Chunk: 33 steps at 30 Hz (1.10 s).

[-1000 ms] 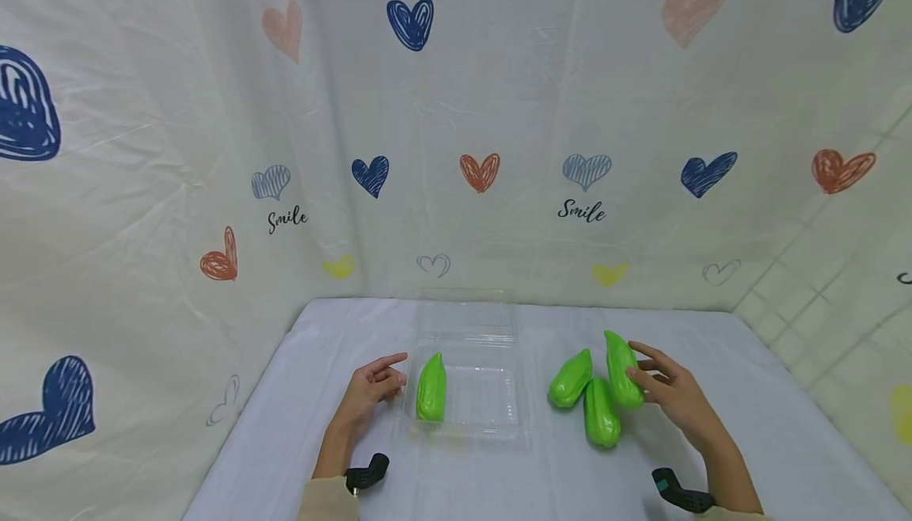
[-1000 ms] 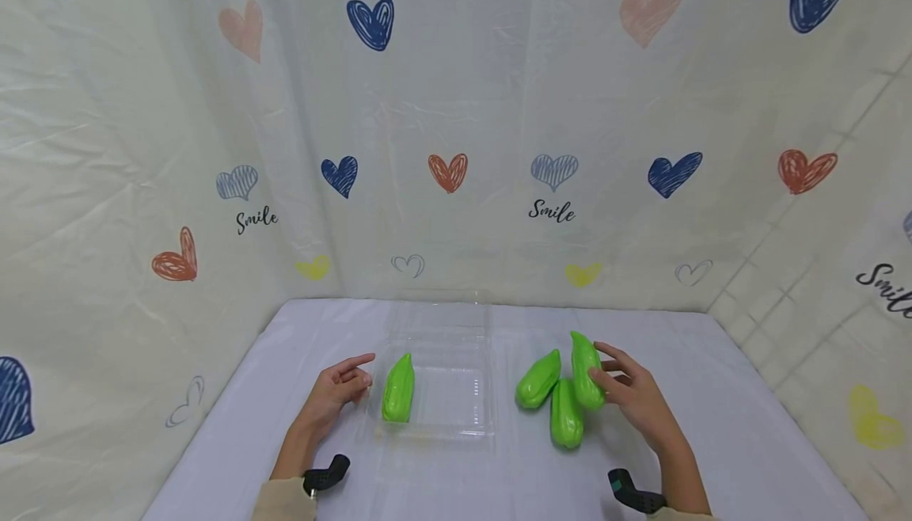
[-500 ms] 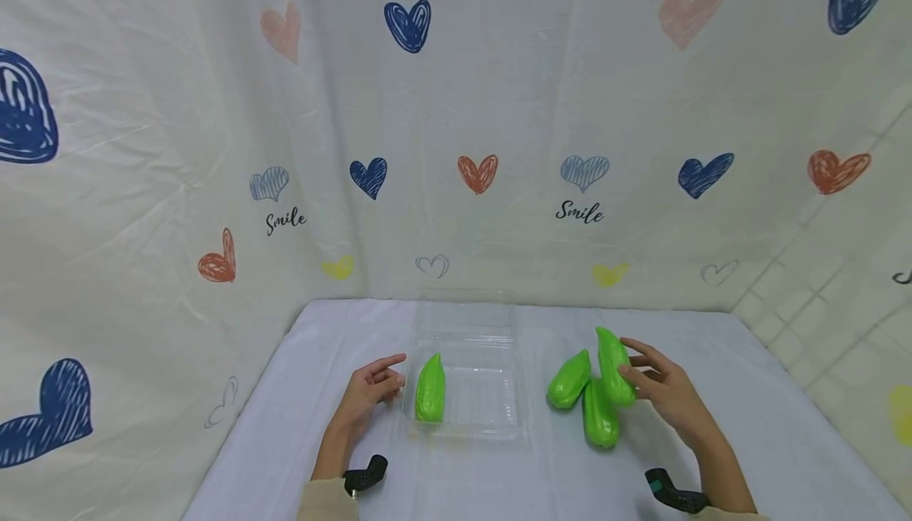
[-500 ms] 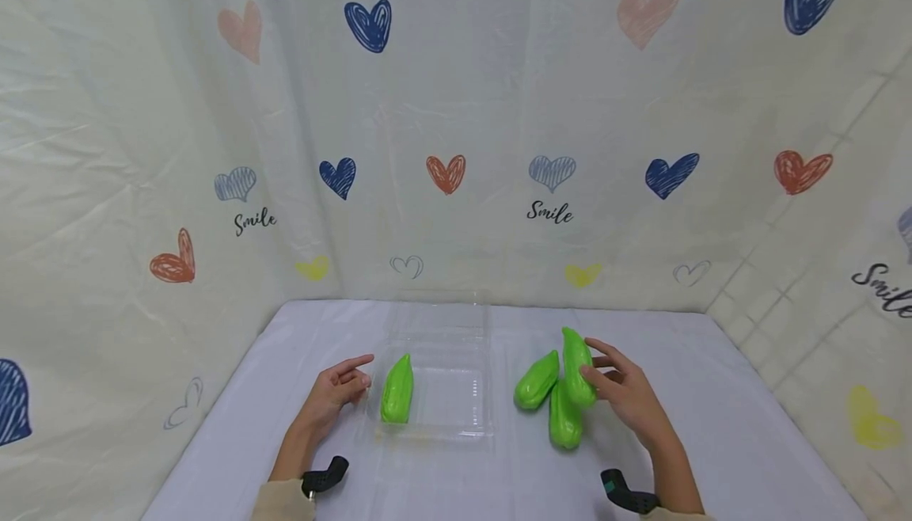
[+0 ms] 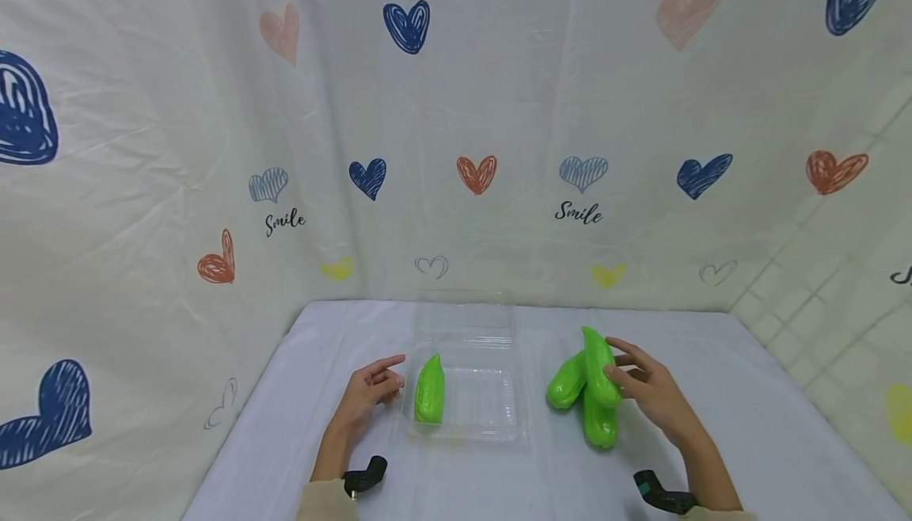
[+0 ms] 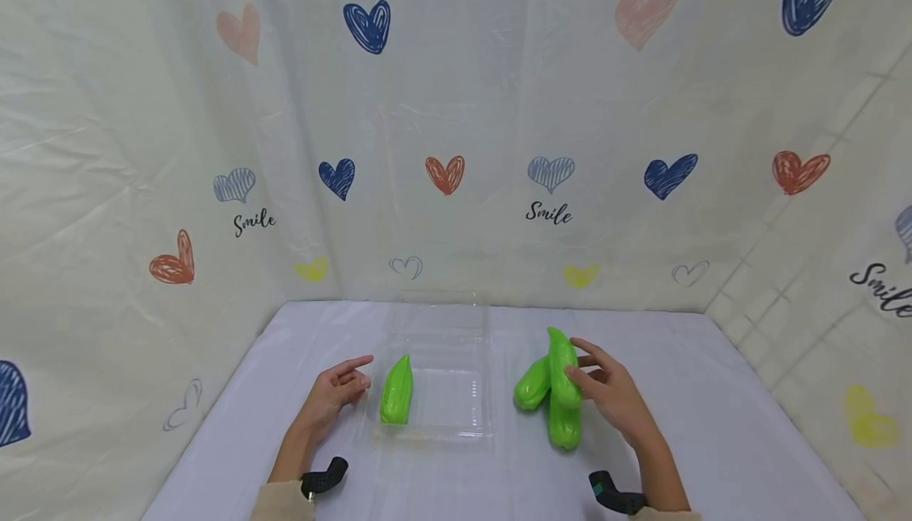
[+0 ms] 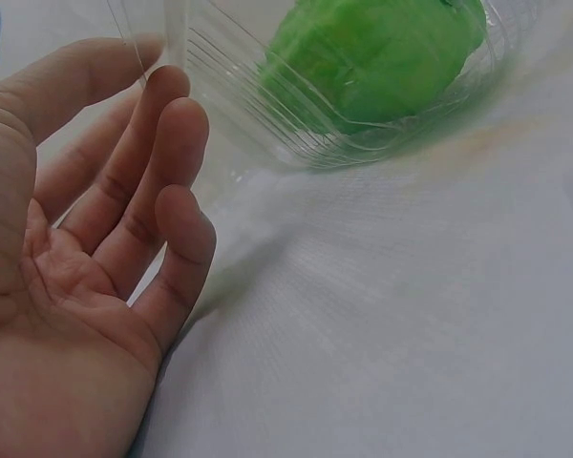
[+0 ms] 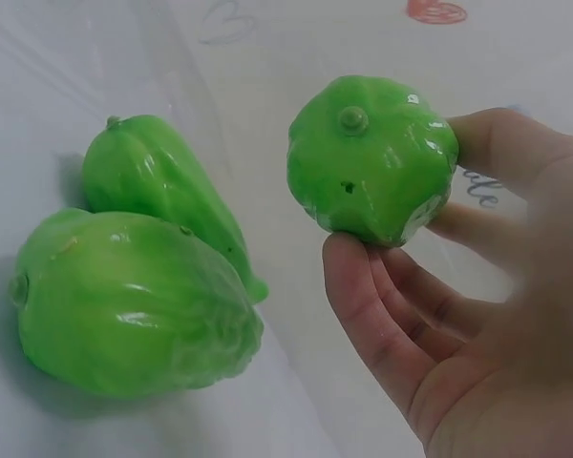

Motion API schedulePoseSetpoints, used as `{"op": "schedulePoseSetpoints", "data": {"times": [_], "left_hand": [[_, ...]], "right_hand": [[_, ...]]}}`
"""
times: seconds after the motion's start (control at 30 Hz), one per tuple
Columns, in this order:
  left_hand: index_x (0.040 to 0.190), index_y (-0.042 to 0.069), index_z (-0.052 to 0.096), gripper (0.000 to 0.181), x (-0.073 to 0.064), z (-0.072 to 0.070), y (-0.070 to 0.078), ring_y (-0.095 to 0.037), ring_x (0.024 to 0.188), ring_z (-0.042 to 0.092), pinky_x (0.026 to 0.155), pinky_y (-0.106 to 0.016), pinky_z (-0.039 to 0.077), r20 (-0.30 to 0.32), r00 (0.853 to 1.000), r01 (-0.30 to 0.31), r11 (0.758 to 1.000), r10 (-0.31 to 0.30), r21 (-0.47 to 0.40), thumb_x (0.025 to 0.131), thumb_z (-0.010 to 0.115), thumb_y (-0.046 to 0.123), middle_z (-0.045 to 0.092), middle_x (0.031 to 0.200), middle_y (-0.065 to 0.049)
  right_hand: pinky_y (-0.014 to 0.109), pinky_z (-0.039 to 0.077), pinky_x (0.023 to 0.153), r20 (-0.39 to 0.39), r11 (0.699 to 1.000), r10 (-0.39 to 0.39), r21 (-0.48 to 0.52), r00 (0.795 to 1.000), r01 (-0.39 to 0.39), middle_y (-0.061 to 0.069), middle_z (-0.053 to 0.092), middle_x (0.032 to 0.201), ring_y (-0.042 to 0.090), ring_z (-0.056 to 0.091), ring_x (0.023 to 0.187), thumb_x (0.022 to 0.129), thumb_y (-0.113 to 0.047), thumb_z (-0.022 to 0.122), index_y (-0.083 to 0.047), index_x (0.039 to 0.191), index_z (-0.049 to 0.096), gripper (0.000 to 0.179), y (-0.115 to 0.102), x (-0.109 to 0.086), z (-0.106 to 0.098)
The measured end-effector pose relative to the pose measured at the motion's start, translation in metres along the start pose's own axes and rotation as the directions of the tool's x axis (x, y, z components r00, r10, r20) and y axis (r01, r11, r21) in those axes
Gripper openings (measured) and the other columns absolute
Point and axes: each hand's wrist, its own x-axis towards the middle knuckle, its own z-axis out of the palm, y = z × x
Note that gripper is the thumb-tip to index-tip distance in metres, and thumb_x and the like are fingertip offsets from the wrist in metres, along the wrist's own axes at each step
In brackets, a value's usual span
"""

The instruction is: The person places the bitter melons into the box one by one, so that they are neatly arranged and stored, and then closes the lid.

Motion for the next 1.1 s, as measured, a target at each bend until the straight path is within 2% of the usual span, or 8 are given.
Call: {"op": "schedulePoseSetpoints", "data": {"times": [0.23,0.6,1.1], "left_hand": [[0.144,0.000,0.056,0.061,0.000,0.000,-0.001,-0.010,0.070,0.063,0.066,-0.025,0.048,0.005,1.000,-0.004,1.000,0.004,-0.004,0.090,0.079,0.016,0.070,0.083,0.006],[0.142,0.003,0.059,0.049,-0.001,0.001,0.000,-0.010,0.070,0.063,0.066,-0.025,0.048,-0.007,1.000,0.001,1.000,0.000,0.003,0.095,0.071,0.009,0.070,0.082,0.007],[0.144,0.001,0.055,0.054,-0.001,0.001,0.000,-0.010,0.071,0.062,0.067,-0.024,0.048,0.009,1.000,-0.006,1.000,0.006,0.005,0.094,0.072,0.010,0.069,0.082,0.007]], "right_hand": [[0.029,0.057,0.078,0.013,1.000,0.009,0.010,1.000,-0.009,0.024,0.054,0.135,0.004,0.064,0.095,0.104,-0.033,0.060,-0.013,0.157,0.040,0.060,-0.005,0.002,0.007],[0.030,0.054,0.077,0.033,1.000,0.007,0.009,0.999,-0.007,0.024,0.055,0.134,0.011,0.064,0.095,0.104,-0.034,0.060,-0.016,0.155,0.042,0.058,-0.011,0.001,0.018],[0.031,0.055,0.076,0.072,0.999,0.001,0.040,0.997,-0.004,0.024,0.053,0.133,0.016,0.065,0.095,0.102,-0.032,0.063,-0.017,0.153,0.044,0.057,-0.015,0.003,0.036]]}}
